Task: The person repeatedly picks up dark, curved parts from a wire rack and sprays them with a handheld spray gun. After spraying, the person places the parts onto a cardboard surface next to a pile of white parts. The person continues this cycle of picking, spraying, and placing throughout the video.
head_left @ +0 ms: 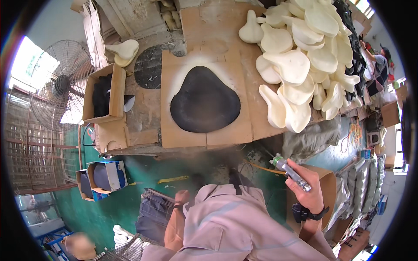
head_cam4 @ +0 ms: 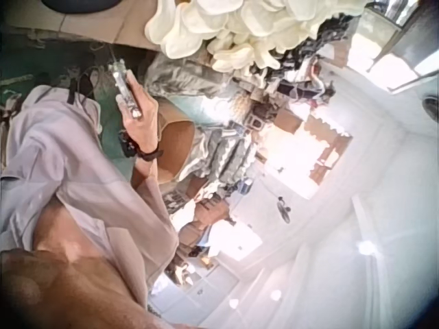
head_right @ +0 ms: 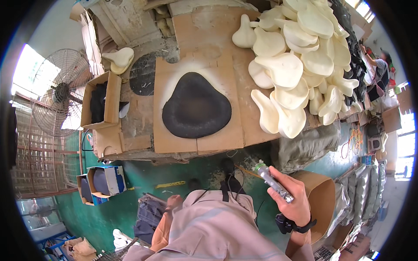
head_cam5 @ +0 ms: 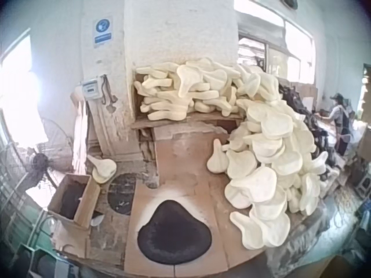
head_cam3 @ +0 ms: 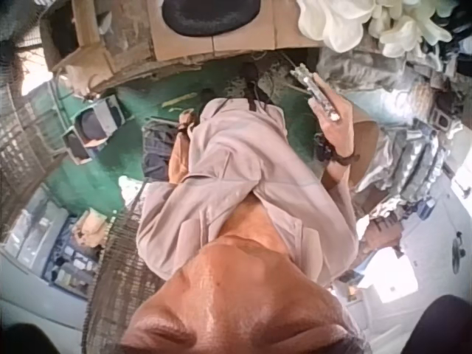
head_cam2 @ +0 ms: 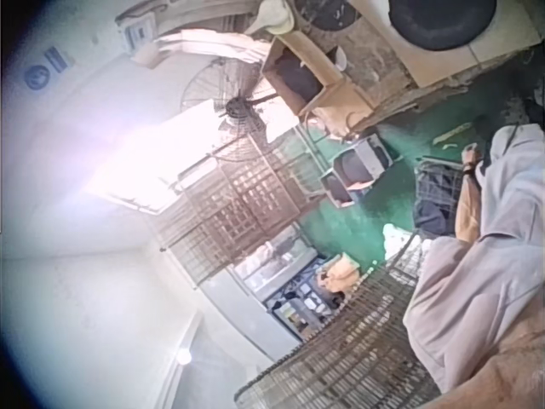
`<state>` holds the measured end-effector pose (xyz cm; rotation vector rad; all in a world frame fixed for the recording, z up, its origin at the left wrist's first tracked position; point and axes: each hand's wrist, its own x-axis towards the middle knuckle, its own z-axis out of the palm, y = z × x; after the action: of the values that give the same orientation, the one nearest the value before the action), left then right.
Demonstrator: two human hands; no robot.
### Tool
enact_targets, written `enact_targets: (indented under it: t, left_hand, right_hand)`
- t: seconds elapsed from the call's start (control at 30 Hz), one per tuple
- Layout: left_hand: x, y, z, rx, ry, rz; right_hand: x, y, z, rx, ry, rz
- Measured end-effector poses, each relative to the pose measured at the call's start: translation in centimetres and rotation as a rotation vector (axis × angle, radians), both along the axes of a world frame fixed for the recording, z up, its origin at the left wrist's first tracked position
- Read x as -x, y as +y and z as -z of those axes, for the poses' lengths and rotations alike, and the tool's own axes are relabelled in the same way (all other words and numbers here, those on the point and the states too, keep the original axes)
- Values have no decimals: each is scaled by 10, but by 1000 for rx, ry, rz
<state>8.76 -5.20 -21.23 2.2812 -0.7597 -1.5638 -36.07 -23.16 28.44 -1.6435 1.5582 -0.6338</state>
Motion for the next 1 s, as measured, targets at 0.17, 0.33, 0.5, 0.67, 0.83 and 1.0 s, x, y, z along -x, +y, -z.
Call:
enact_targets:
  t: [0.17,0.33,0.5,0.67,0.83,1.0]
  left_hand:
    - [-7,-5,23,9,10,-69]
    - [3,-31,-12,22,101,-101]
    - [-15,-26,21,111,91,-100]
    - [-5,-13,23,50,-32,-18]
    - [-12,-2,26,91,1,262]
    - [-13,1,25,-23,57,-34]
  right_hand:
    - [-9,-4,-3,112,-16,63]
    - [-18,-14,-10,224,-37,74]
    - [-11,-8,-15,120,42,-149]
    - [-17,-12,-11,185,-27,-56]
    - [-10,-6,-4,139,-2,-235]
    - [-20,-17,-8,236,9,-95]
